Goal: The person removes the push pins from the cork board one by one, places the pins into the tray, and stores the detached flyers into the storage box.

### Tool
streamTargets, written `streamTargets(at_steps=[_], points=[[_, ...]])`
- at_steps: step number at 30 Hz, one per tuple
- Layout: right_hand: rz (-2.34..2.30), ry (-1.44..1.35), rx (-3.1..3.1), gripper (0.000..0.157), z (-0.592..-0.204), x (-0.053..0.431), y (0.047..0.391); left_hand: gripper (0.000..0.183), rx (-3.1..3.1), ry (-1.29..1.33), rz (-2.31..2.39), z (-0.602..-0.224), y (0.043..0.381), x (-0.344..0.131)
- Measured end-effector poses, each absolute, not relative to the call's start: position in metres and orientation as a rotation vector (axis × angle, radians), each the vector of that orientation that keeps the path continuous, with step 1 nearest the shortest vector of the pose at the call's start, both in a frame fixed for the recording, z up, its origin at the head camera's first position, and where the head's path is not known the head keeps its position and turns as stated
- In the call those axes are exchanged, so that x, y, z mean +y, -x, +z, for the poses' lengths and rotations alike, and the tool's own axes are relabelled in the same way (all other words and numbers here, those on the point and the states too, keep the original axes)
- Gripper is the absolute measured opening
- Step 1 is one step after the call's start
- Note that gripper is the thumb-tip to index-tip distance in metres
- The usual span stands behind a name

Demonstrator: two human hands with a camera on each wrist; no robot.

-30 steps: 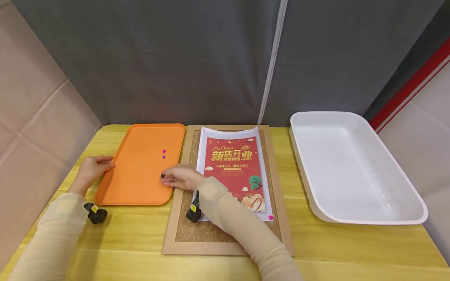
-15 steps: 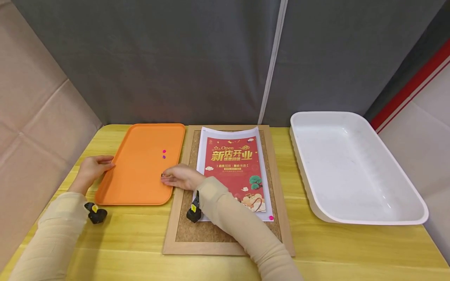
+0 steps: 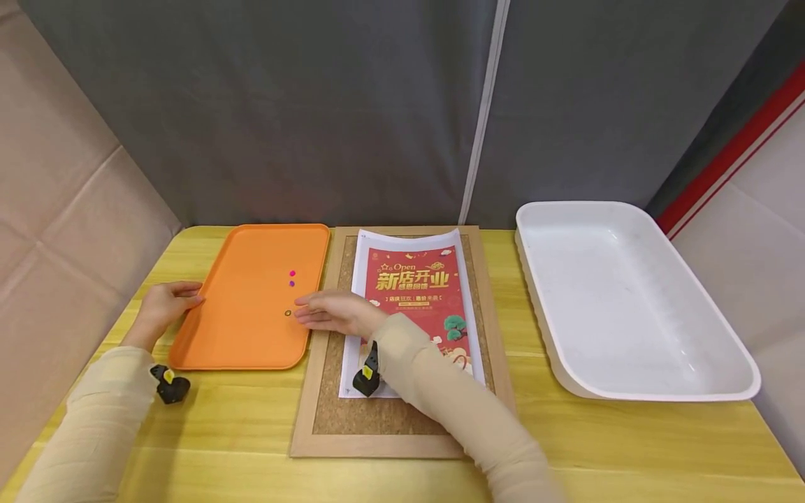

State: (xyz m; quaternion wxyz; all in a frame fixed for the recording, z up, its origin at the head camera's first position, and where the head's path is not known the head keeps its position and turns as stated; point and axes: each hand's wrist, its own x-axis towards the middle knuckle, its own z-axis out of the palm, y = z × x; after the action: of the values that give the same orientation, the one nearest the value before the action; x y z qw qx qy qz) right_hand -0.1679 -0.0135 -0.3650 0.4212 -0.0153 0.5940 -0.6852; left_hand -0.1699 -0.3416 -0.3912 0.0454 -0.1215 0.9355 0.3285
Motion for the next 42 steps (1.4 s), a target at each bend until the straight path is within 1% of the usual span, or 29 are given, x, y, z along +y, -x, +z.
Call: streamTargets(at_steps=[9, 21, 26, 28, 32, 36, 42], points=[[-1.687, 0.017, 1.629, 0.043, -0.345, 0.036, 0.169, 0.040, 2.886, 0.380, 0.977, -0.393, 0.168, -0.340], [-1.636, 0.142, 1.794, 0.049, -0.329, 0.105, 0.154, 0.040, 2.910, 0.375, 0.967, -0.390, 0.167, -0.334], [-1.597, 0.161, 1.889, 0.052, -0.327, 0.128, 0.150, 0.046, 2.933, 0.440, 0.929, -0.385, 0.168, -0.324], [-1.577, 0.178, 1.927, 0.053, -0.327, 0.136, 0.148, 0.048, 2.945, 0.462, 0.912, -0.381, 0.170, -0.317], [-1.539, 0.170, 1.992, 0.053, -0.328, 0.148, 0.143, 0.047, 3.001, 0.420, 0.913, -0.373, 0.175, -0.298], [-1.487, 0.144, 2.059, 0.051, -0.333, 0.158, 0.136, 0.047, 3.029, 0.341, 0.889, -0.364, 0.178, -0.271], [-1.411, 0.198, 2.110, 0.048, -0.344, 0.176, 0.123, 0.045, 3.069, 0.201, 0.780, -0.356, 0.178, -0.224]])
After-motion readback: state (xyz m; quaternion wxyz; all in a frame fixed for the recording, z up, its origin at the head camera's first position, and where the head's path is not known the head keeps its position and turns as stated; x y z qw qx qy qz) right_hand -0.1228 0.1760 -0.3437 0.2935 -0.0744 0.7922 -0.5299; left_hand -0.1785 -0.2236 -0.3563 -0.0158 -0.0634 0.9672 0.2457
